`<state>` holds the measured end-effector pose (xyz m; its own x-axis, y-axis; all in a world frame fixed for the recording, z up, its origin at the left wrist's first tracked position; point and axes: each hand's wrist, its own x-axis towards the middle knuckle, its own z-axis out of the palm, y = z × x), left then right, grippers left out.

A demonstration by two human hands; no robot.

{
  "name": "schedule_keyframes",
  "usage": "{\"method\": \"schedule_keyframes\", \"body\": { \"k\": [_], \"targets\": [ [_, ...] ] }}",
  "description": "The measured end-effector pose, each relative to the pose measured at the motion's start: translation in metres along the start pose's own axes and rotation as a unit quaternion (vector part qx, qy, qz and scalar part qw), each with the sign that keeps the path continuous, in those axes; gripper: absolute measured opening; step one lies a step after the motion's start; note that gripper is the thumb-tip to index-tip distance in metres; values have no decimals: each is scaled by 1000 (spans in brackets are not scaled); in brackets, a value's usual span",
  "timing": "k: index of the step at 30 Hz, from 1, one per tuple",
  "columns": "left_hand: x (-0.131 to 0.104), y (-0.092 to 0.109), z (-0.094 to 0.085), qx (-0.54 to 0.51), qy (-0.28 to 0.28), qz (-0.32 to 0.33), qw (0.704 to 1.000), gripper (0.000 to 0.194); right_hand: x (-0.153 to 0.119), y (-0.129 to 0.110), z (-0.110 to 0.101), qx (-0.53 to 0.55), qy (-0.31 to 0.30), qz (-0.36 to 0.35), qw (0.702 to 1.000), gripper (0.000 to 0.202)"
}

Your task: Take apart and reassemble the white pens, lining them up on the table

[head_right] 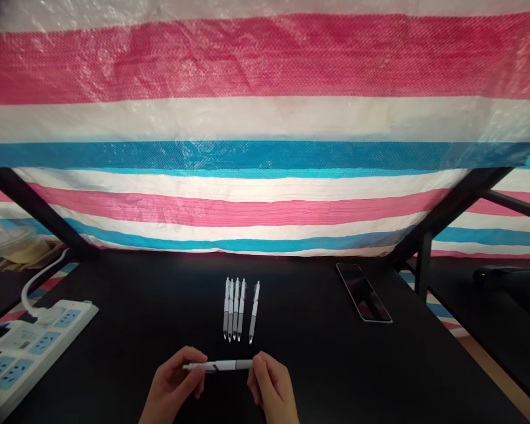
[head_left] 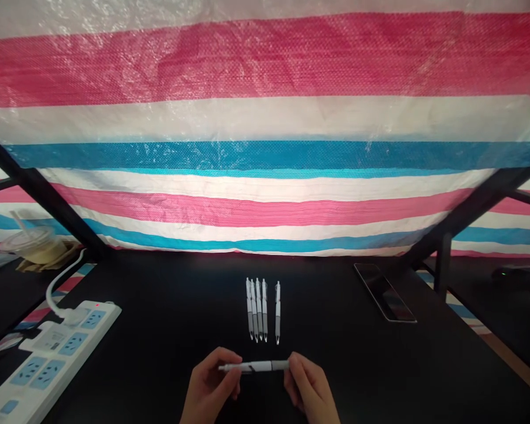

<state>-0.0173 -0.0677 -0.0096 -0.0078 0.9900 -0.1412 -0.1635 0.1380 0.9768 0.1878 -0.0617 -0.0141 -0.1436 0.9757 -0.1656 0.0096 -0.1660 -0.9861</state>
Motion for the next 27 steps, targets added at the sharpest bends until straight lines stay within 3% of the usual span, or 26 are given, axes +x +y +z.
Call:
{"method": "schedule_keyframes", "body": {
  "k": [10,15,20,23,27],
  "targets": [
    [7,-5,-2,6,29,-29,999,29,-7,-7,-1,-16,-27,-50,998,41],
    [6,-3,-1,-8,31,-32,999,29,-9,-4,0,-22,12,-99,995,28],
    [5,-1,0,-13,39,-5,999,26,-10,-8,2,54,-1,-36,998,40],
    [4,-3,-2,-15,32,2,999,25,-9,-7,2,43,-24,7,999,54],
    [3,-4,-2,-33,23,5,999,24,-8,0,1,22,2,-4,1000,44]
  ]
}}
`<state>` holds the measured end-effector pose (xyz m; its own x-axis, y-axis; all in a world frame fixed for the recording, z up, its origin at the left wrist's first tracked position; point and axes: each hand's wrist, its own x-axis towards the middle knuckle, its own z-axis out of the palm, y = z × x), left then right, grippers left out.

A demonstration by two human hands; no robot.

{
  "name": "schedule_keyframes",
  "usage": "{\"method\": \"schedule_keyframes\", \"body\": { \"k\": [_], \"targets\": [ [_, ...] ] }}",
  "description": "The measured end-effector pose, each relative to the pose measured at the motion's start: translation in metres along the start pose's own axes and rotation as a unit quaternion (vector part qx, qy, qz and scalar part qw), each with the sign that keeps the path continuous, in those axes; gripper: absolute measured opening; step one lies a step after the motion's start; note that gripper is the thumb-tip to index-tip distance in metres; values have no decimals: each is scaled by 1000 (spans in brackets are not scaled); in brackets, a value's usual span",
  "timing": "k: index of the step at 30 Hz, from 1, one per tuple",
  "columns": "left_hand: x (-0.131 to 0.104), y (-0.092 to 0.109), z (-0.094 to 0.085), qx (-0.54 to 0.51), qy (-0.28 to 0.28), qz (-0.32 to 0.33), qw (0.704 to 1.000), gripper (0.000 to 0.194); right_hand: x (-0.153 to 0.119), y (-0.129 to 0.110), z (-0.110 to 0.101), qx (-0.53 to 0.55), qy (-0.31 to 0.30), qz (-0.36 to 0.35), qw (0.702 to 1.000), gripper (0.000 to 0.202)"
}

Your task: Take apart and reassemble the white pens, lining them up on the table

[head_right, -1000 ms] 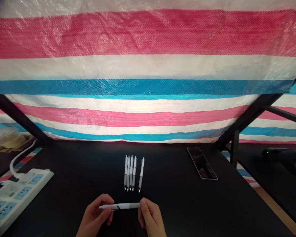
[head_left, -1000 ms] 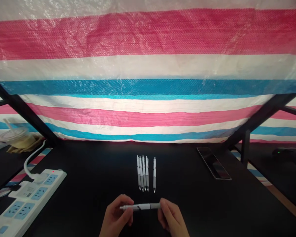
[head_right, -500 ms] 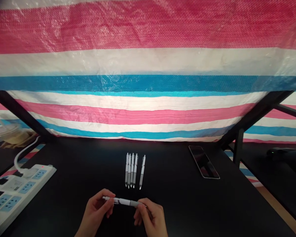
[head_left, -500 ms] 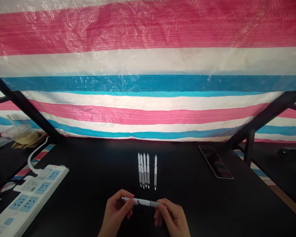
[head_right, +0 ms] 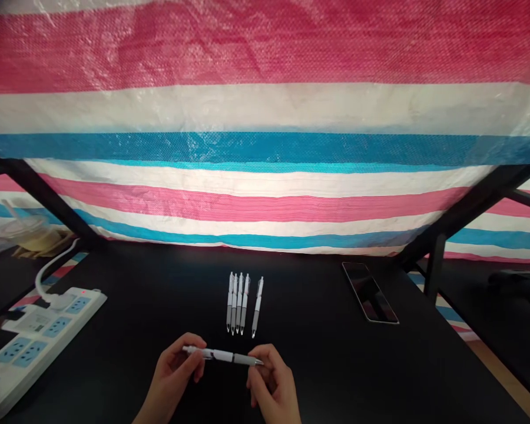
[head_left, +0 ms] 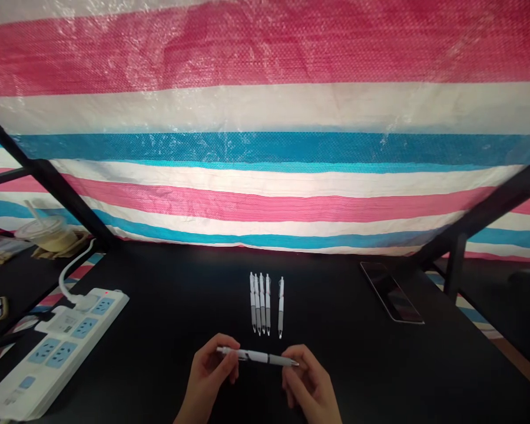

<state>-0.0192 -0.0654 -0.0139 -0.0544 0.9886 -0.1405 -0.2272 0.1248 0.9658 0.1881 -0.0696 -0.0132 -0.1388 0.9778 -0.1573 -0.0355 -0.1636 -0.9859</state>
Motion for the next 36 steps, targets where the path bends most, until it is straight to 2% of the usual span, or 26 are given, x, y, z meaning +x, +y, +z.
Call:
{"method": "schedule_keyframes", "body": {
  "k": [4,6,8,10,13,17,20,23,26,29,32,36],
  "targets": [
    [1,0,0,-6,-13,5,1000,23,1,8,-1,-29,16,-24,999,53],
    [1,-1,-1,-5,-18,6,1000,23,1,8,-2,-36,24,-30,999,51],
    [1,-3,-2,-9,-20,7,1000,23,0,7,-2,-15,12,-22,1000,44],
    [1,-4,-3,-9,-25,7,1000,20,0,5,-2,-2,6,-8,1000,47],
    [1,-5,-3,-8,-30,11,999,18,0,6,-1,-25,35,-4,999,54],
    [1,-3,-4,-19,-18,15,1000,16,1,9,-1,-18,52,-10,998,36],
    [1,-2,-4,-21,-23,14,999,17,0,9,-2,-9,48,-9,999,37],
    [1,-3,-4,-15,-29,12,999,17,0,8,-2,-39,40,-19,998,47],
    [0,-4,-5,-16,-27,13,999,17,-1,5,-3,-43,28,-29,998,41],
    [0,-6,-5,-11,-33,18,999,16,-2,1,-3,-28,15,-11,999,43],
    [1,-7,-5,-10,-40,25,999,16,-1,-4,-3,-32,25,0,999,47],
    [1,-8,-5,-7,-33,24,999,15,-2,-10,-3,-2,31,17,999,39]
  ]
}}
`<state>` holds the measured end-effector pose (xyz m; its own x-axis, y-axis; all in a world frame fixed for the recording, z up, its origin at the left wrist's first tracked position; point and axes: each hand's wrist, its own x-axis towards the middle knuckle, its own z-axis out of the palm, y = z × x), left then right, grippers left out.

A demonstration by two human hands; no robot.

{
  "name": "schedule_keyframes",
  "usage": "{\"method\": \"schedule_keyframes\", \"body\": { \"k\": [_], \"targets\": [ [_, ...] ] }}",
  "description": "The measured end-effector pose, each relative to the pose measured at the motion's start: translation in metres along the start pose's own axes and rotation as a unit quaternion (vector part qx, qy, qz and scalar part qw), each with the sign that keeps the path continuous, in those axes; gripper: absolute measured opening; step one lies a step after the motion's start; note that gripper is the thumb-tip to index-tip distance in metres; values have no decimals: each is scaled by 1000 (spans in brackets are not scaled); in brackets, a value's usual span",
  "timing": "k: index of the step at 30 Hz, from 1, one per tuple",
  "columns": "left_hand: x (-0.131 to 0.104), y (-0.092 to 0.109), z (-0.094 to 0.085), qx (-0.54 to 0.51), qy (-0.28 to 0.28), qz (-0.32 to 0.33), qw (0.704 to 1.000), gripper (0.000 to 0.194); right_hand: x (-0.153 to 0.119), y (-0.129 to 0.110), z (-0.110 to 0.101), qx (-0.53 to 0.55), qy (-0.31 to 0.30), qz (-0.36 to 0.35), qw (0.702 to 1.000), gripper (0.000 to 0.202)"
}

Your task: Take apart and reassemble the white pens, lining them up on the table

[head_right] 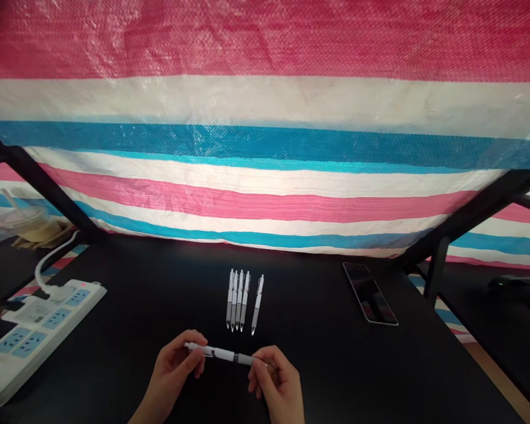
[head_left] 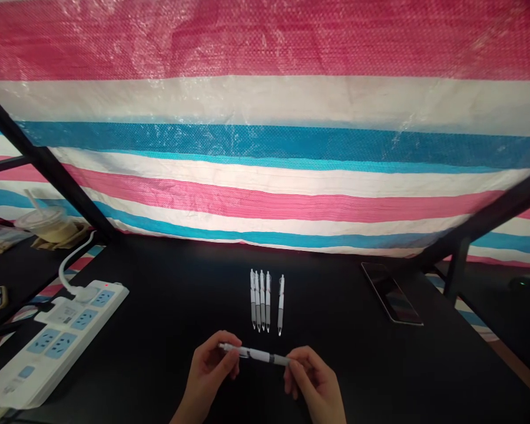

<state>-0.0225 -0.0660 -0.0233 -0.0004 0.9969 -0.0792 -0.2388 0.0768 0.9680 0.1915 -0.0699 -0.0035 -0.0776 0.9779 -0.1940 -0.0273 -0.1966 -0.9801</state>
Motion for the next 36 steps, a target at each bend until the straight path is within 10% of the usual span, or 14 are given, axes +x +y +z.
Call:
{"method": "schedule_keyframes", "body": {
  "k": [21,36],
  "targets": [
    [1,2,-4,-11,85,-23,996,23,-2,8,-9,115,182,-66,974,28],
    [0,3,4,22,21,-41,999,19,1,35,1,-62,55,-117,990,27]
  ]
}}
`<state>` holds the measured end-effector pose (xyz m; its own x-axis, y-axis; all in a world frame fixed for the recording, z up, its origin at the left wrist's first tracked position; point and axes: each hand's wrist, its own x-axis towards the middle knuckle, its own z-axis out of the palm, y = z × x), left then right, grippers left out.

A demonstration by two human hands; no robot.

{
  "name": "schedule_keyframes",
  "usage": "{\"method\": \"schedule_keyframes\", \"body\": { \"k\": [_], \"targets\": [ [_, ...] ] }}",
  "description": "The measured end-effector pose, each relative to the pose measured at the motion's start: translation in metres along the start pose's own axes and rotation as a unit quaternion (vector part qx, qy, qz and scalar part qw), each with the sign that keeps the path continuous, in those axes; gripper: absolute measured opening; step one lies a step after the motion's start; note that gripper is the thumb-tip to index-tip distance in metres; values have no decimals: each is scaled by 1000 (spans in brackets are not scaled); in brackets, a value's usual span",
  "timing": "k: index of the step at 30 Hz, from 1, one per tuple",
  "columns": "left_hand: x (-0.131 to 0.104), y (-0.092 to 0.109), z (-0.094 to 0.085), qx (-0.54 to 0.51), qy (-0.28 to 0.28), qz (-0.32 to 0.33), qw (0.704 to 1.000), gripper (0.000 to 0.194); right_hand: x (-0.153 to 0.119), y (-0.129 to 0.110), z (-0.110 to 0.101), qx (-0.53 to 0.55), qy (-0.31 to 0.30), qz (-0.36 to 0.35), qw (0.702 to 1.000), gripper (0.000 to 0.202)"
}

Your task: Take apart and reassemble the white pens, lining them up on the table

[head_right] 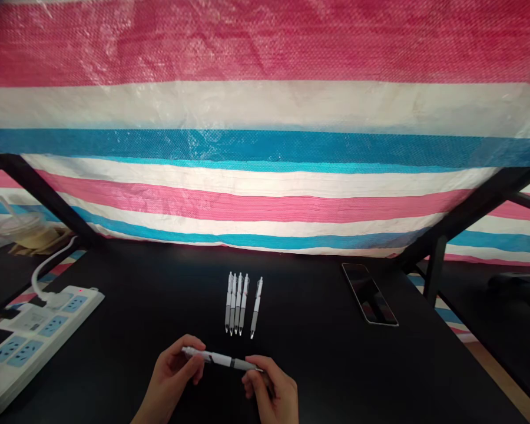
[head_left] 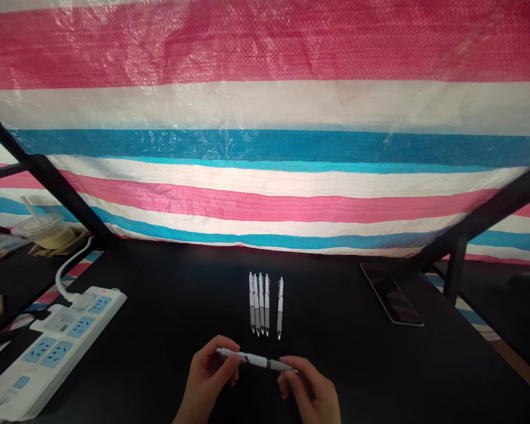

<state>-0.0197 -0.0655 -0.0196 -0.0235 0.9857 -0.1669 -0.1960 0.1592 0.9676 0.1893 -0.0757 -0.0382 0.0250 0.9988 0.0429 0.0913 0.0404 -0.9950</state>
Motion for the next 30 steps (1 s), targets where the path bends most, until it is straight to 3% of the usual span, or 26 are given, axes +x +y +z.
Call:
{"method": "schedule_keyframes", "body": {
  "k": [3,10,14,18,22,28,30],
  "targets": [
    [-1,1,1,-1,-6,2,1000,20,-1,1,0,-9,-30,-6,1000,43],
    [2,1,0,-15,23,3,1000,22,-4,-9,2,49,-6,17,999,29],
    [2,-2,-1,-19,7,-2,1000,20,-2,-13,2,17,-45,-9,999,36],
    [2,-4,-2,-16,12,4,1000,18,-1,-18,3,30,-22,8,999,33],
    [4,-5,-3,-32,12,10,999,19,0,-24,1,-14,-85,6,996,34],
    [2,-2,-2,-40,12,8,999,18,1,-27,2,-53,-92,-6,994,30],
    [2,-2,-2,-44,-2,12,999,18,1,-27,3,-72,-95,-7,993,39]
  ]
}}
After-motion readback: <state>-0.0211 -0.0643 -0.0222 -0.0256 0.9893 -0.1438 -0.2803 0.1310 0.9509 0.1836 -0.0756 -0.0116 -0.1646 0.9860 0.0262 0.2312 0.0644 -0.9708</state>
